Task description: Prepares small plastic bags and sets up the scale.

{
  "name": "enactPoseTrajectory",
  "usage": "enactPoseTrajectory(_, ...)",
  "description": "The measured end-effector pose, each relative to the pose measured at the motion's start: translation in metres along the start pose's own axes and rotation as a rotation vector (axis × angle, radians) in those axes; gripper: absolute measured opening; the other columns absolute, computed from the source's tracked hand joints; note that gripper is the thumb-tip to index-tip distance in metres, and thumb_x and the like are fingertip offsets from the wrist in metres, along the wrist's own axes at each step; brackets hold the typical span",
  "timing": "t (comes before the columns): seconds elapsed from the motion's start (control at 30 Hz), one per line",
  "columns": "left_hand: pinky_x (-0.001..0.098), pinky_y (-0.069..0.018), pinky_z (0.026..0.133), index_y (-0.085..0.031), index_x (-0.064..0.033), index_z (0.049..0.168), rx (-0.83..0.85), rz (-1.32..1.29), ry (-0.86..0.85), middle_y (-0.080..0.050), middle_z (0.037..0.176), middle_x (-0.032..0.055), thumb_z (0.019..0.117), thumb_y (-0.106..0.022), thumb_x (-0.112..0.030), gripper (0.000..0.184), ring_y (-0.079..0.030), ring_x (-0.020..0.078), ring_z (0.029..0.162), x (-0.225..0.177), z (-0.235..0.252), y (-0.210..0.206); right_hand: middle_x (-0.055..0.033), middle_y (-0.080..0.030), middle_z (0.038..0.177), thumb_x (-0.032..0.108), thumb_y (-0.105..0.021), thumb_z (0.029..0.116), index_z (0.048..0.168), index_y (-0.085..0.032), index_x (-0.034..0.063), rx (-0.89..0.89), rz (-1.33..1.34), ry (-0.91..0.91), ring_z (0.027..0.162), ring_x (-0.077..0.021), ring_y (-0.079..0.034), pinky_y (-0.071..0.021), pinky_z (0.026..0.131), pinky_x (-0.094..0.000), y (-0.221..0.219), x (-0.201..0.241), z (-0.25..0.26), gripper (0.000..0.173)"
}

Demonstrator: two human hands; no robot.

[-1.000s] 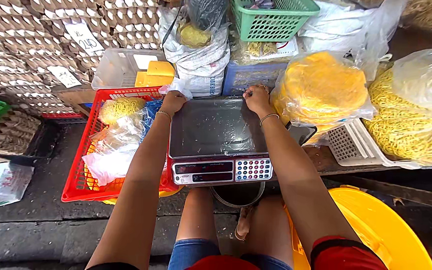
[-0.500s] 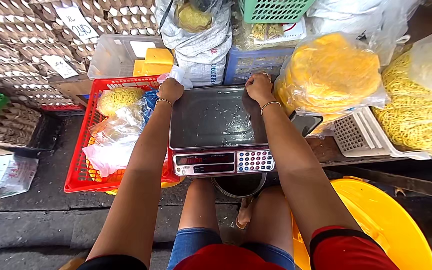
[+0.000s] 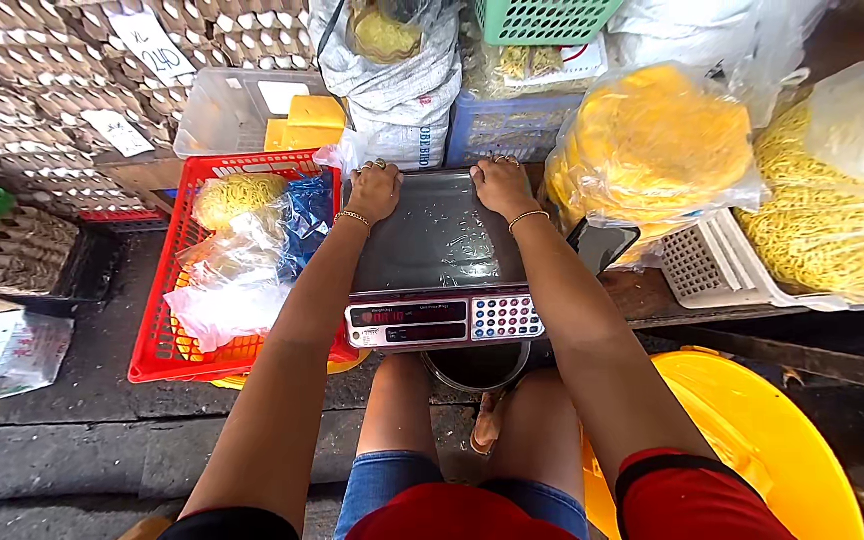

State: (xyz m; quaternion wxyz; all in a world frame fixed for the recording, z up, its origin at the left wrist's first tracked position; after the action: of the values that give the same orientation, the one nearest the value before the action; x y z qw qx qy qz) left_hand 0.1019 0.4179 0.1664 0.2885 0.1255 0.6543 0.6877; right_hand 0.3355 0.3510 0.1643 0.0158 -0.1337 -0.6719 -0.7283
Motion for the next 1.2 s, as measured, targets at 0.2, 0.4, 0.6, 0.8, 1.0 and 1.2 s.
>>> enactPoseTrajectory(0.2,0.0718,-0.0220,0.114,-0.044,-0.0134,0.155,-0.142,-0.046,-0.102,-0.031,0.164,0.0209,0.1068,-0.030,-0.055,0.065,-0.025,0.0456,0.152,-0.010,-0.047,0.004,-0.0217,-0.031,0.164,0.045,-0.033,0.1098,0.155,-0.046,0.0120,-0.095,0.078,0.147,0.154,-0.0442,-0.022,-0.0122,0.122,-0.0682,0.002,0.021,-0.069,0.057)
enactPoseTrajectory(0.4,0.0749,-0.0086,0.117,-0.027,-0.0196,0.164,0.002,-0.014,-0.247,-0.016,0.170,0.0191,0.0993,-0.025,-0.074,0.084,-0.010,0.0444,0.157,-0.032,-0.125,-0.022,-0.0123,-0.017,0.171,0.055,-0.025,0.1085,0.163,-0.031,0.0211,0.031,0.111,0.239,0.158,-0.0377,-0.008,-0.0011,0.122,-0.0681,-0.035,0.027,-0.167,0.064)
enactPoseTrajectory(0.6,0.0716,-0.0021,0.119,-0.023,-0.0213,0.165,0.124,0.061,-0.191,-0.012,0.171,0.0165,0.0987,-0.024,-0.076,0.086,-0.007,0.0398,0.158,-0.033,-0.129,-0.023,-0.0102,-0.012,0.172,0.056,-0.017,0.1086,0.165,-0.024,0.0225,0.074,0.079,0.180,0.159,-0.0352,-0.003,0.0024,0.122,-0.0675,-0.037,0.026,-0.172,0.066)
enactPoseTrajectory(0.8,0.0710,-0.0012,0.120,-0.017,-0.0218,0.166,0.178,0.100,-0.170,-0.007,0.172,0.0161,0.0989,-0.023,-0.076,0.087,-0.003,0.0387,0.158,-0.034,-0.128,-0.019,-0.0098,-0.009,0.173,0.055,-0.016,0.1090,0.166,-0.020,0.0232,0.100,0.072,0.145,0.159,-0.0351,0.000,0.0049,0.122,-0.0669,-0.036,0.029,-0.175,0.065)
enactPoseTrajectory(1.0,0.0770,-0.0065,0.117,-0.018,-0.0260,0.166,0.076,0.104,-0.253,-0.012,0.172,0.0133,0.0951,-0.020,-0.082,0.091,-0.008,0.0403,0.158,-0.009,-0.130,-0.030,-0.0117,-0.021,0.171,0.053,-0.026,0.1090,0.162,-0.033,0.0226,-0.038,0.168,0.124,0.158,-0.0364,-0.010,0.0000,0.122,-0.0698,-0.045,0.033,-0.177,0.062)
enactPoseTrajectory(1.2,0.0779,-0.0101,0.115,-0.021,-0.0053,0.163,-0.058,-0.050,-0.443,-0.011,0.168,0.0270,0.1015,-0.040,-0.055,0.082,-0.008,0.0495,0.155,-0.097,-0.172,-0.008,-0.0120,-0.032,0.166,0.041,-0.047,0.1057,0.157,-0.045,0.0200,-0.509,0.436,0.192,0.157,-0.0336,-0.018,-0.0103,0.124,-0.0665,-0.018,0.065,-0.284,0.055)
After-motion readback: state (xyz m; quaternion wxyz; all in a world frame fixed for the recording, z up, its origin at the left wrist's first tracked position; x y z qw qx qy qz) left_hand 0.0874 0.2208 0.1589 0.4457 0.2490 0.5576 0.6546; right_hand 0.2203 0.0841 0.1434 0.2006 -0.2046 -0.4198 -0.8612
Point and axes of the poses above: each hand's wrist, its own z-axis towards the middle knuckle, its own y-axis out of the back of the hand, x = y × z, the point moved 3 cm from there along z, towards the middle knuckle
